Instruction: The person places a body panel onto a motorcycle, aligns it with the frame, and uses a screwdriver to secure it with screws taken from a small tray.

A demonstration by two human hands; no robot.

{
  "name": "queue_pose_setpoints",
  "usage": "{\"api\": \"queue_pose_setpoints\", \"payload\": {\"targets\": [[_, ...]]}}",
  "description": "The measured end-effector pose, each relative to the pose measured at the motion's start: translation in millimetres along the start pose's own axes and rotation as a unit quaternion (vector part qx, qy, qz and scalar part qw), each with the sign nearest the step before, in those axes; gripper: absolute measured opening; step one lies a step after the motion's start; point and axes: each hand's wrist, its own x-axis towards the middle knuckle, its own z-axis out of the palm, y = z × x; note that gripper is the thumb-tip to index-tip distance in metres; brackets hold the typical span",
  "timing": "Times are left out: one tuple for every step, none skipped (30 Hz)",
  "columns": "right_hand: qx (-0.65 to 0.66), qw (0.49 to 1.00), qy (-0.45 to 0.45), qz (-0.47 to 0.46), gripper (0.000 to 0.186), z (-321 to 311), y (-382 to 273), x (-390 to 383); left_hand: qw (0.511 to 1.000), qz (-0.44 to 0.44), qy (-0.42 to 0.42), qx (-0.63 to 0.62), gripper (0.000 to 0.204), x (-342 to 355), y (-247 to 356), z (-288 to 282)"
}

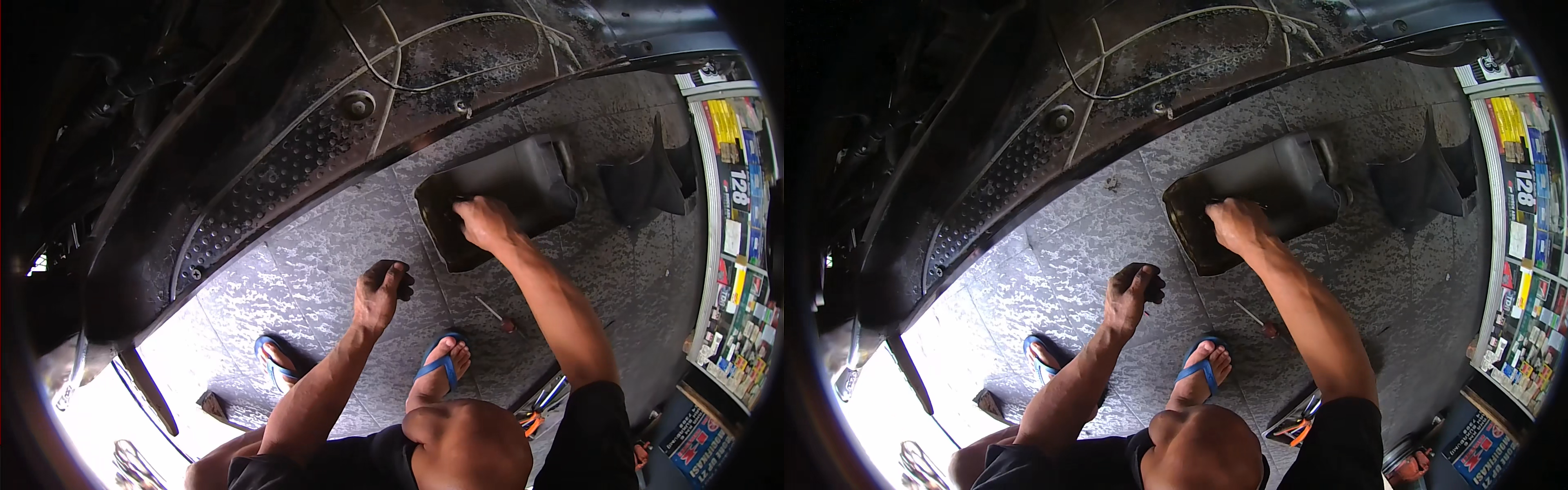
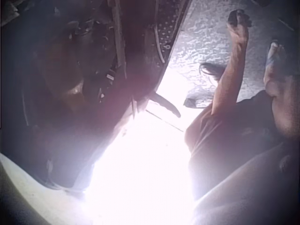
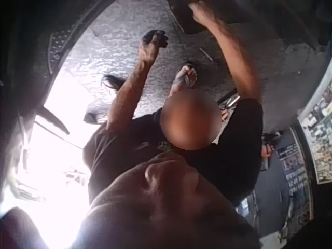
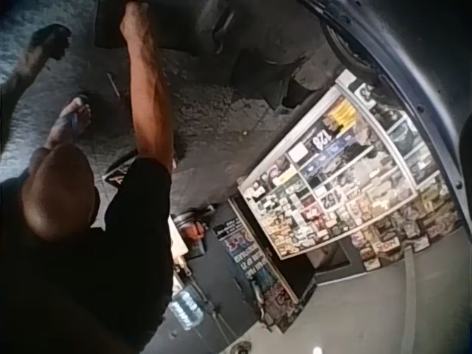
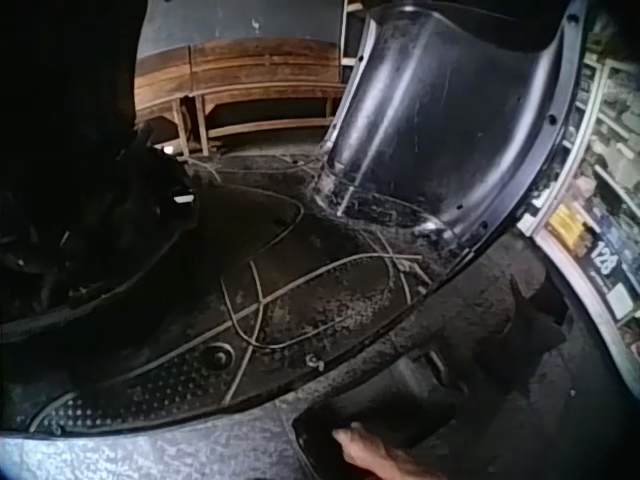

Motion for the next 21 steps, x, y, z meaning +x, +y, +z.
{"api": "queue_pose_setpoints", "payload": {"targets": [[0.003, 1.0, 0.001, -0.001, 0.011, -3, -4, -1, 1.0, -0.009, 0.001, -0.007, 0.043, 1, -2, -3], [0.023, 0.999, 0.014, 0.035, 0.012, -17, -12, -1, 1.0, -0.006, 0.004, -0.007, 0.043, -1, 2, -6], [0.044, 0.996, 0.025, 0.072, 0.014, -31, -22, -3, 0.998, -0.02, -0.006, -0.057, 0.043, -4, 7, -8], [0.096, 0.993, 0.029, 0.067, 0.016, -43, -34, -12, 0.993, -0.036, -0.018, -0.107, 0.044, -7, 10, -7], [0.152, 0.986, 0.032, 0.059, 0.018, -53, -54, -20, 0.994, -0.035, -0.013, -0.104, 0.044, -9, 13, -8], [0.22, 0.974, -0.005, 0.048, 0.019, -57, -75, -32, 0.977, -0.079, -0.043, -0.195, 0.047, -11, 14, -8], [0.249, 0.968, -0.025, 0.003, 0.022, -56, -87, -46, 0.947, -0.123, -0.078, -0.286, 0.05, -10, 13, -3], [0.227, 0.972, -0.059, -0.023, 0.024, -55, -101, -55, 0.947, -0.125, -0.08, -0.286, 0.05, -11, 10, -1], [0.233, 0.972, -0.034, -0.014, 0.023, -54, -102, -57, 0.954, -0.105, -0.093, -0.265, 0.052, -13, 6, 1], [0.238, 0.971, -0.008, -0.004, 0.022, -53, -103, -58, 0.96, -0.085, -0.107, -0.243, 0.055, -14, 4, 2], [0.221, 0.974, 0.03, 0.041, 0.02, -53, -93, -56, 0.938, -0.176, -0.085, -0.285, 0.05, -12, 10, 3], [0.203, 0.973, 0.069, 0.086, 0.018, -52, -76, -49, 0.939, -0.176, -0.084, -0.284, 0.05, -12, 7, 2], [0.189, 0.969, 0.075, 0.137, 0.015, -45, -60, -39, 0.962, -0.156, -0.054, -0.217, 0.046, -11, 3, -1], [0.149, 0.978, 0.08, 0.124, 0.016, -38, -39, -33, 0.979, -0.135, -0.031, -0.152, 0.044, -8, -1, 0], [0.131, 0.98, 0.055, 0.139, 0.016, -33, -33, -24, 0.978, -0.135, -0.034, -0.153, 0.044, -5, -6, 2], [0.115, 0.981, 0.03, 0.152, 0.016, -31, -30, -17, 0.979, -0.135, -0.02, -0.153, 0.044, -5, -6, 3], [0.115, 0.981, 0.031, 0.152, 0.016, -28, -31, -11, 0.979, -0.135, -0.007, -0.154, 0.044, -6, -7, 4], [0.103, 0.981, 0.01, 0.164, 0.016, -23, -34, -5, 0.979, -0.134, -0.007, -0.154, 0.044, -7, -9, 5], [0.092, 0.98, -0.01, 0.174, 0.016, -18, -36, 1, 0.98, -0.132, -0.003, -0.15, 0.044, -8, -5, 7], [0.092, 0.981, -0.008, 0.173, 0.016, -12, -38, 4, 0.981, -0.13, 0.001, -0.147, 0.045, -9, -2, 7], [0.08, 0.982, 0.001, 0.169, 0.016, -4, -40, 5, 0.981, -0.128, 0.002, -0.147, 0.045, -11, 0, 6]]}}
